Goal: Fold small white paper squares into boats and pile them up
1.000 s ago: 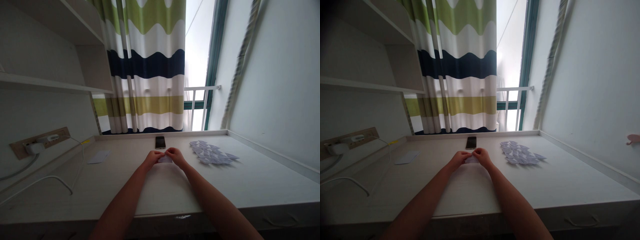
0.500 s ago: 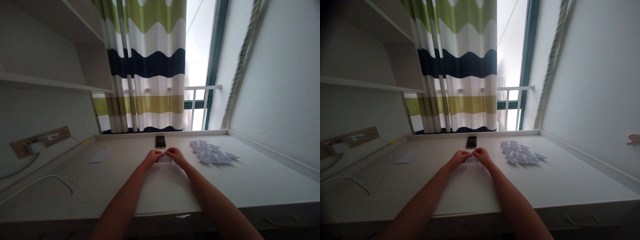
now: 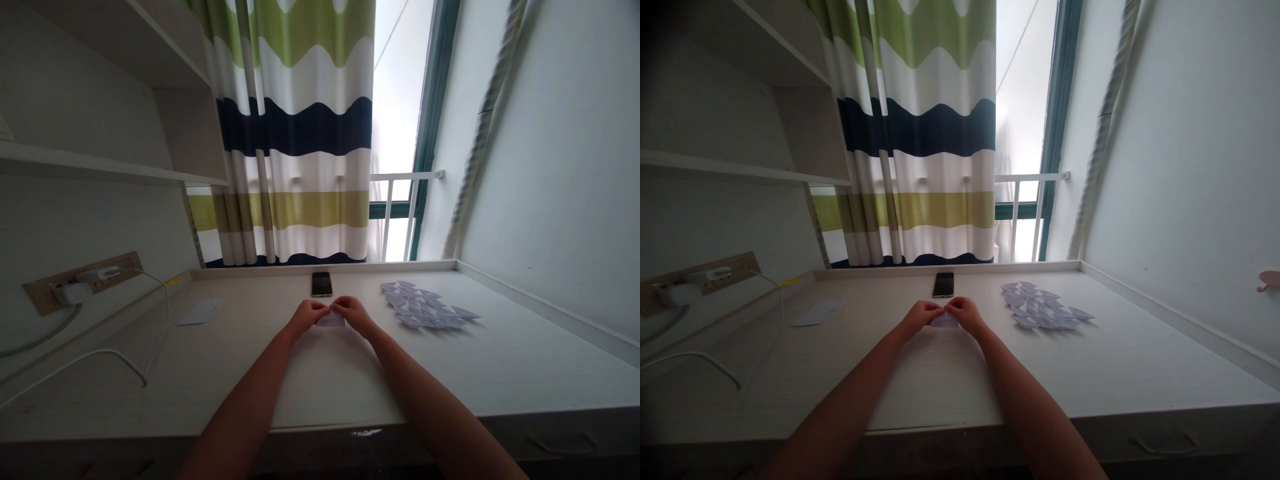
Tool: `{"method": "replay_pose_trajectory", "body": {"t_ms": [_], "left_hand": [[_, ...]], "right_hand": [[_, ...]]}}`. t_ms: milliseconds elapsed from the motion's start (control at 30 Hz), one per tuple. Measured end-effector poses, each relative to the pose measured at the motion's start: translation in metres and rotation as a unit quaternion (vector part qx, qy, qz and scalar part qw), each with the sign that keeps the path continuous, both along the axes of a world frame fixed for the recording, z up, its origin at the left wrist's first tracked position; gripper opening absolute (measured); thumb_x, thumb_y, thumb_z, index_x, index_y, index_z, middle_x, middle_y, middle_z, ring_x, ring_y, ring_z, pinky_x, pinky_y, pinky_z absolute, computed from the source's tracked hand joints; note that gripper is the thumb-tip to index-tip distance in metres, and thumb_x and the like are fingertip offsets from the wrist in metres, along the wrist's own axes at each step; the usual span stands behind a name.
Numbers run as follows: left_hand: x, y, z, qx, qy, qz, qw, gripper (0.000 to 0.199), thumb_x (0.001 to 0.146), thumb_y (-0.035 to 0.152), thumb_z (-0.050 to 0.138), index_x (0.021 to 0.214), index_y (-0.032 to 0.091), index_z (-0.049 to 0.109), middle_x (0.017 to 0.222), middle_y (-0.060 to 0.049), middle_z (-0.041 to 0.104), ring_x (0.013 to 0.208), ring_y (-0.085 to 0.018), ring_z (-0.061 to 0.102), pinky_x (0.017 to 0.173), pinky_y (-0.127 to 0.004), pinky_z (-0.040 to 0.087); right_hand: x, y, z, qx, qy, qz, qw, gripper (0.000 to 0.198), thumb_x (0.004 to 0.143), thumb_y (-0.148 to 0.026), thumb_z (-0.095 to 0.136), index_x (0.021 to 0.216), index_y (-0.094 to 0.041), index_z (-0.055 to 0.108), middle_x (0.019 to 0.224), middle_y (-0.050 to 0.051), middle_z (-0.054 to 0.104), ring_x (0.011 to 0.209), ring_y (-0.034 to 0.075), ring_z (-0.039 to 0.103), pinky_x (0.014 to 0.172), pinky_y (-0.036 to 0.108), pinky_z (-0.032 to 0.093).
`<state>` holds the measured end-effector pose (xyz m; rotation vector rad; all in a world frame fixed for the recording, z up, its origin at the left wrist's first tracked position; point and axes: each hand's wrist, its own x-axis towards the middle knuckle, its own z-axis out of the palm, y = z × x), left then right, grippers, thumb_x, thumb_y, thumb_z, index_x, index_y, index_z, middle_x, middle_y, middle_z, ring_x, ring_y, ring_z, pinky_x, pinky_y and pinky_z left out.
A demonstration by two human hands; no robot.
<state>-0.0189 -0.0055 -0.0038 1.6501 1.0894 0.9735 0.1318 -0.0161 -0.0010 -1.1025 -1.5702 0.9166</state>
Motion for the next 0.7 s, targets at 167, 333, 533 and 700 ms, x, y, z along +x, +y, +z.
{"method": "replay_pose_trajectory", "body": {"t_ms": [167,333,533,700], "left_hand": [[0.0000,-0.0047,0.0051,0.013,0.012,0.012,1.000,0.031,0.060,0.038,0.062,0.069,0.010,0.067,0.051,0.001,0.051,0.048,-0.008,0.040,0.049,-0.022,0.029],[0.0005,-0.0063,0.0067,0.014,0.011,0.014,1.000,0.031,0.060,0.039,0.062,0.070,0.010,0.067,0.052,0.000,0.052,0.049,-0.009,0.040,0.049,-0.022,0.030],[0.0003,-0.0044,0.0039,0.019,0.013,0.006,1.000,0.031,0.060,0.040,0.063,0.067,0.011,0.067,0.049,0.001,0.050,0.048,-0.009,0.040,0.049,-0.022,0.029],[0.0003,-0.0034,0.0030,-0.001,0.000,-0.007,1.000,0.031,0.060,0.040,0.063,0.069,0.010,0.067,0.050,0.001,0.051,0.048,-0.008,0.039,0.048,-0.022,0.028]], "right_hand": [[-0.0002,-0.0011,0.0005,-0.007,-0.006,0.000,1.000,0.017,0.064,-0.029,0.056,0.064,-0.013,0.062,0.057,0.000,0.056,0.053,0.010,0.046,0.053,0.024,0.036],[0.0001,0.0000,-0.0003,-0.004,-0.017,-0.003,1.000,0.018,0.066,-0.030,0.055,0.067,-0.013,0.062,0.059,0.001,0.057,0.054,0.011,0.047,0.054,0.024,0.038],[-0.0003,0.0055,-0.0067,0.046,-0.053,-0.017,0.997,0.018,0.066,-0.031,0.054,0.063,-0.015,0.060,0.058,0.001,0.057,0.055,0.012,0.048,0.054,0.025,0.037],[-0.0027,0.0053,-0.0068,0.053,-0.051,-0.026,0.997,0.016,0.067,-0.029,0.052,0.061,-0.015,0.057,0.055,-0.002,0.052,0.053,0.011,0.044,0.052,0.023,0.034]]}}
